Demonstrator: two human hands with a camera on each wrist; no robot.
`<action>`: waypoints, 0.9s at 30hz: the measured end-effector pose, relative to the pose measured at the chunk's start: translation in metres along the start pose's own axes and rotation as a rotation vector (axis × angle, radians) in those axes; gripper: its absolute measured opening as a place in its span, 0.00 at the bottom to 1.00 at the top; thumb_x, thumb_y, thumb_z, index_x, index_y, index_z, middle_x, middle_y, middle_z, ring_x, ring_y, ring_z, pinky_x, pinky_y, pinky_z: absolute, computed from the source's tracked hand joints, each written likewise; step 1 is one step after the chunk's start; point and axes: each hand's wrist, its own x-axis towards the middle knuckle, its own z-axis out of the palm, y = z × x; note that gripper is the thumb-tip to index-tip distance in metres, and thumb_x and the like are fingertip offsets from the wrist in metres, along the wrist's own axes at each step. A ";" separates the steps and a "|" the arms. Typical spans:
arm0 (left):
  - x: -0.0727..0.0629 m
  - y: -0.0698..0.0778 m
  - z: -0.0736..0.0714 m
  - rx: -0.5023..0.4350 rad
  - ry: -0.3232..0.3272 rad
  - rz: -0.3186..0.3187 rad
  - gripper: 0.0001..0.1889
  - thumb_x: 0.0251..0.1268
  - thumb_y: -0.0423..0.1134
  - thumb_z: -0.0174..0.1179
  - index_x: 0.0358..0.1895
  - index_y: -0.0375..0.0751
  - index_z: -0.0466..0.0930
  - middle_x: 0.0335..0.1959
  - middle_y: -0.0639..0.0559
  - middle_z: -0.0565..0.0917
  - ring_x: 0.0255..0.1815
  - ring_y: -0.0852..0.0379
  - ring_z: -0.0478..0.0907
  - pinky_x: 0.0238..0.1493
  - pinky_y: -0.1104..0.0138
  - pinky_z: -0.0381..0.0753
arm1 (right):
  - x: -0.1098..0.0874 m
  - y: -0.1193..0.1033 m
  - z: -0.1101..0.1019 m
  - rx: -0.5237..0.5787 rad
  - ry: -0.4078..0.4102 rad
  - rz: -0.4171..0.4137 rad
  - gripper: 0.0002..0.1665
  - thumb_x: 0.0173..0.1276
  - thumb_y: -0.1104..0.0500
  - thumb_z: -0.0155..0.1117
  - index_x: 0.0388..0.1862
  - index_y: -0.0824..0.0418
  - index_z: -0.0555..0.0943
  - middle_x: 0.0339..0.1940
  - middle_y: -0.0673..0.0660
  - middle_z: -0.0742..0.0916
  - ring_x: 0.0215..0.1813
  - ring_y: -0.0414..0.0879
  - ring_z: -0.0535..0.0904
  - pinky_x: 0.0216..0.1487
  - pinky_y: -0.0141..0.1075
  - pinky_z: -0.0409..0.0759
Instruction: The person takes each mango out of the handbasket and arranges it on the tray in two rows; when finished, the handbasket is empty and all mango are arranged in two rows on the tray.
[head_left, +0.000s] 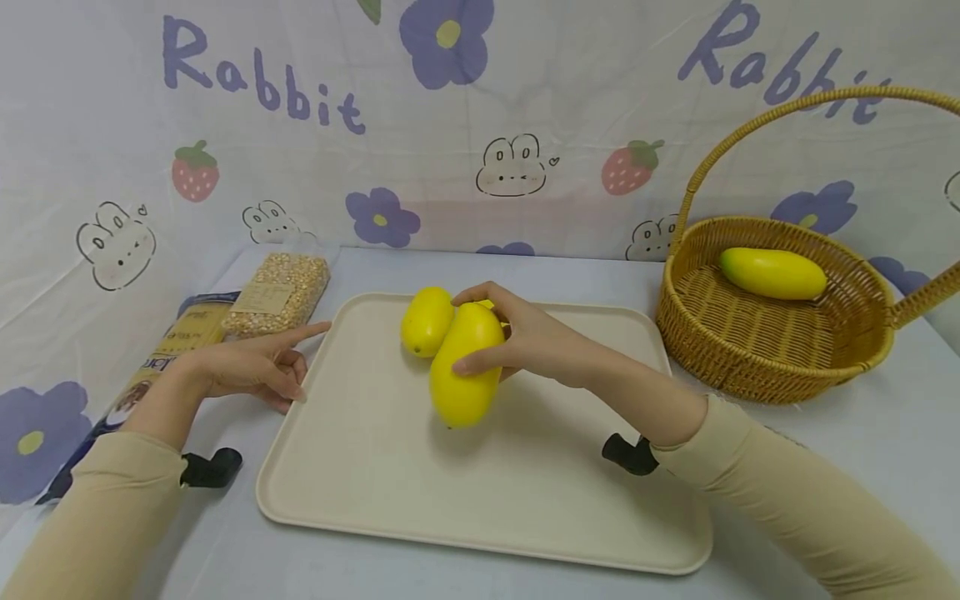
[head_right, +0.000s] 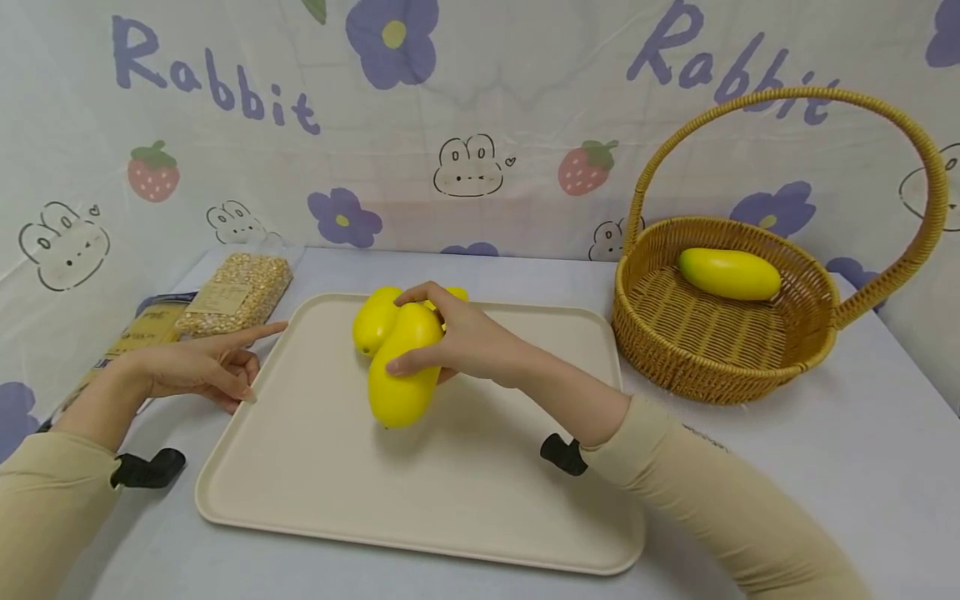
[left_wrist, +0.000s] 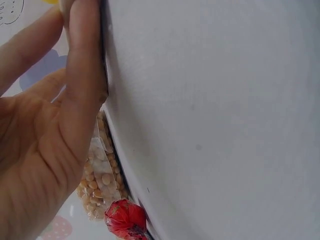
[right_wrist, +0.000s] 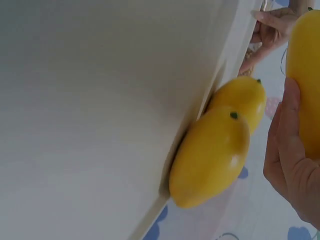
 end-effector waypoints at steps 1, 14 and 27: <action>0.000 0.000 0.000 0.001 -0.001 -0.001 0.58 0.57 0.31 0.67 0.81 0.58 0.32 0.34 0.52 0.71 0.33 0.61 0.74 0.41 0.65 0.85 | 0.001 0.000 0.003 0.007 -0.007 0.004 0.45 0.57 0.51 0.75 0.71 0.44 0.63 0.57 0.58 0.78 0.54 0.52 0.79 0.48 0.42 0.86; 0.000 0.001 0.000 -0.001 0.009 -0.008 0.57 0.58 0.30 0.66 0.81 0.58 0.33 0.34 0.52 0.71 0.33 0.60 0.74 0.41 0.66 0.85 | 0.010 -0.006 0.040 0.105 -0.103 0.067 0.44 0.57 0.54 0.75 0.70 0.44 0.64 0.59 0.60 0.74 0.50 0.48 0.82 0.47 0.40 0.87; -0.001 0.002 0.000 0.006 0.022 -0.022 0.56 0.59 0.31 0.66 0.81 0.59 0.34 0.34 0.51 0.71 0.33 0.59 0.74 0.41 0.66 0.85 | 0.018 -0.008 0.066 -0.005 -0.125 0.113 0.44 0.55 0.48 0.77 0.69 0.42 0.66 0.65 0.55 0.73 0.51 0.46 0.80 0.44 0.37 0.86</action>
